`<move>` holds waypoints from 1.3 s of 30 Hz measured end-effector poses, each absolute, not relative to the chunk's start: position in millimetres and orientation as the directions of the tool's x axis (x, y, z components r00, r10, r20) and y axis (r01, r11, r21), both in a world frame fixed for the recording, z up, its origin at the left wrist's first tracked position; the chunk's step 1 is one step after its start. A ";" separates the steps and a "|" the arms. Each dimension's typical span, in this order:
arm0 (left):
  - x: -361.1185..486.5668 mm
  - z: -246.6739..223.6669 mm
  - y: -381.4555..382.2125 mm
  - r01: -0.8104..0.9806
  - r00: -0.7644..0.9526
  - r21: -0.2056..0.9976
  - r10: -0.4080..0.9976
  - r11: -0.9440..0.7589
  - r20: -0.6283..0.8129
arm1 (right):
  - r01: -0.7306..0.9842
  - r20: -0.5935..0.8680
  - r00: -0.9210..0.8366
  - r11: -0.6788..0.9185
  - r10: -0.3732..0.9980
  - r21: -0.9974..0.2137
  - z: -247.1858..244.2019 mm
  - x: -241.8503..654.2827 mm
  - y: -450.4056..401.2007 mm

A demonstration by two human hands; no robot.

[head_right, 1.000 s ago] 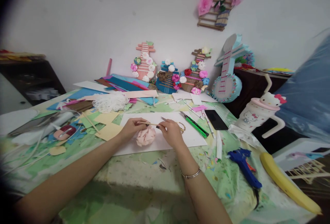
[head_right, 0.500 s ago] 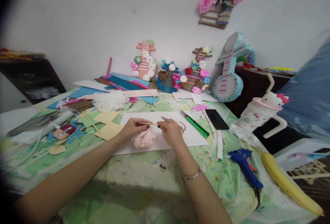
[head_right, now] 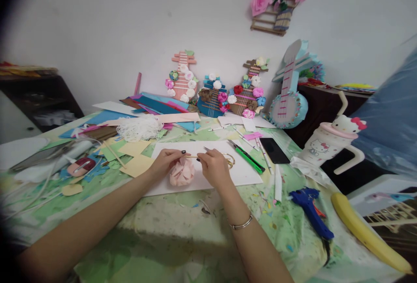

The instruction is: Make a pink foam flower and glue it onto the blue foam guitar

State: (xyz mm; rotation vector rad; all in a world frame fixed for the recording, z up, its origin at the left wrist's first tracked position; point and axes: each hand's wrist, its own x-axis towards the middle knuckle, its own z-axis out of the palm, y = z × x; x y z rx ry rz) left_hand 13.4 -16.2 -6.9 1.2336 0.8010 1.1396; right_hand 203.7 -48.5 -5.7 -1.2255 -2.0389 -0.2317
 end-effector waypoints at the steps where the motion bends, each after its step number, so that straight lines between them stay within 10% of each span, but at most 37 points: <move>1: 13.5 -7.1 -16.3 -0.226 0.272 0.973 0.957 -0.035 0.098 | 0.827 0.676 -0.284 0.530 0.680 -0.187 -5.1 202.7 -49.2; 39: 15.5 -7.2 -18.1 -0.240 0.185 0.970 0.980 -0.031 0.077 | 0.831 0.811 -0.214 0.538 0.544 -0.141 1.9 197.8 -55.9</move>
